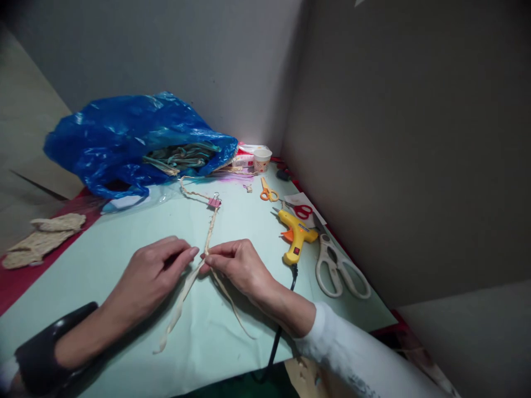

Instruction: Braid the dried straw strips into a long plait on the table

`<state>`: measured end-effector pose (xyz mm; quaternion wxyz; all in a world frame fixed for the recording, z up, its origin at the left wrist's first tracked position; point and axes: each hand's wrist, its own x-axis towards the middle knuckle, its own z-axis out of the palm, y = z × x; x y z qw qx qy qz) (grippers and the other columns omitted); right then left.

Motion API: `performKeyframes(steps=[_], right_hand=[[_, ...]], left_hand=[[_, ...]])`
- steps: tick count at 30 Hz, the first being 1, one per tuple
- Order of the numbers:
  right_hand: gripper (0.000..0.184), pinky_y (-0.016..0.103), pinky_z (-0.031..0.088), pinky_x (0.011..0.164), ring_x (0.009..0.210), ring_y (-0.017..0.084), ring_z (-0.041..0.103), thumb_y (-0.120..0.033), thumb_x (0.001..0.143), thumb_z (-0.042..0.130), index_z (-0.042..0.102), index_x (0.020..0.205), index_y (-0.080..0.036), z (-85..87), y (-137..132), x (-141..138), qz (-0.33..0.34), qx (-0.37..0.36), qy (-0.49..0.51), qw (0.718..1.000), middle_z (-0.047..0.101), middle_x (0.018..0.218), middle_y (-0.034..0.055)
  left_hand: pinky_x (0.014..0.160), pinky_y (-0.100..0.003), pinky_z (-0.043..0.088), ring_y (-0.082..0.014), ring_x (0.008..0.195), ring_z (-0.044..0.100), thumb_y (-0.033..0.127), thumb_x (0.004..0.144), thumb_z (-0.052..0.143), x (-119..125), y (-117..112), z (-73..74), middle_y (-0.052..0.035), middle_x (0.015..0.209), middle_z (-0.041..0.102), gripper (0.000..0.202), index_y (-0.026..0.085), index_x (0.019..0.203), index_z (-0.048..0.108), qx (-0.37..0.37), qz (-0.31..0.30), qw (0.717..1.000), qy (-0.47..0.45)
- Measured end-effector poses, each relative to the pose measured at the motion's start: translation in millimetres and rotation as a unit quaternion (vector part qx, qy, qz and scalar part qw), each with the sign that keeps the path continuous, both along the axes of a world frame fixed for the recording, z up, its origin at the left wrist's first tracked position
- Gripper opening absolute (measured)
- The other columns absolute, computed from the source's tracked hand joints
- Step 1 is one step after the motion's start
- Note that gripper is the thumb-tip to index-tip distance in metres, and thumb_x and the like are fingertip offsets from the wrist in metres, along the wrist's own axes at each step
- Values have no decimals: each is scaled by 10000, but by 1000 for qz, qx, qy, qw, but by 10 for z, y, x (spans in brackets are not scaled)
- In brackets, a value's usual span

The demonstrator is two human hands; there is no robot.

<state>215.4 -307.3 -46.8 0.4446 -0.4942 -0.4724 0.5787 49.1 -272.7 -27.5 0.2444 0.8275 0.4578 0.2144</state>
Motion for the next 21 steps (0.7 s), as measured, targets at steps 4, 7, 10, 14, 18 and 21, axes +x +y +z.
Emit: performKeyframes(steps=[4, 7, 10, 14, 18, 21], right_hand=[[256, 227, 257, 528, 522, 74, 324, -329, 790, 633, 734, 794, -93, -13, -2, 1, 25, 11, 30, 999, 584, 587, 5], [280, 227, 315, 569, 577, 97, 432, -355, 813, 612, 722, 852, -100, -20, 2, 10, 50, 31, 21, 998, 630, 667, 26], [227, 221, 360, 621, 639, 110, 499, -304, 842, 568, 697, 854, -118, -10, -6, 34, 52, 54, -50, 996, 630, 702, 19], [164, 211, 334, 563, 569, 91, 441, -234, 871, 499, 625, 823, -140, 5, -22, 57, 51, 76, -164, 982, 608, 660, -4], [137, 204, 344, 573, 578, 90, 465, -211, 884, 476, 594, 842, -154, 8, -31, 62, 56, 99, -206, 972, 610, 654, -12], [141, 206, 365, 610, 611, 96, 515, -197, 893, 463, 591, 845, -159, 29, -47, 63, 57, 113, -230, 965, 634, 666, -9]], left_hand=[[701, -301, 413, -165, 701, 569, 317, 861, 510, 8, 150, -28, -12, 768, 597, 155, 194, 955, 513, -308, -114, 926, -185], [546, -222, 348, -88, 548, 456, 304, 877, 491, 43, 117, -83, 38, 684, 502, 119, 186, 888, 480, -412, -127, 869, -241], [452, -196, 206, -54, 491, 297, 272, 853, 515, 56, 63, -103, 52, 656, 455, 107, 171, 836, 486, -438, -82, 858, -256], [424, -219, 110, -67, 452, 148, 237, 815, 504, 52, 60, -109, 111, 516, 273, 109, 180, 907, 490, -459, -13, 848, -266], [426, -232, 97, -72, 461, 127, 225, 778, 523, 54, 71, -141, 116, 520, 215, 102, 184, 864, 487, -462, 9, 844, -271], [426, -235, 112, -72, 457, 133, 293, 810, 524, 61, 57, -155, 116, 503, 223, 118, 183, 798, 484, -445, 3, 853, -273]])
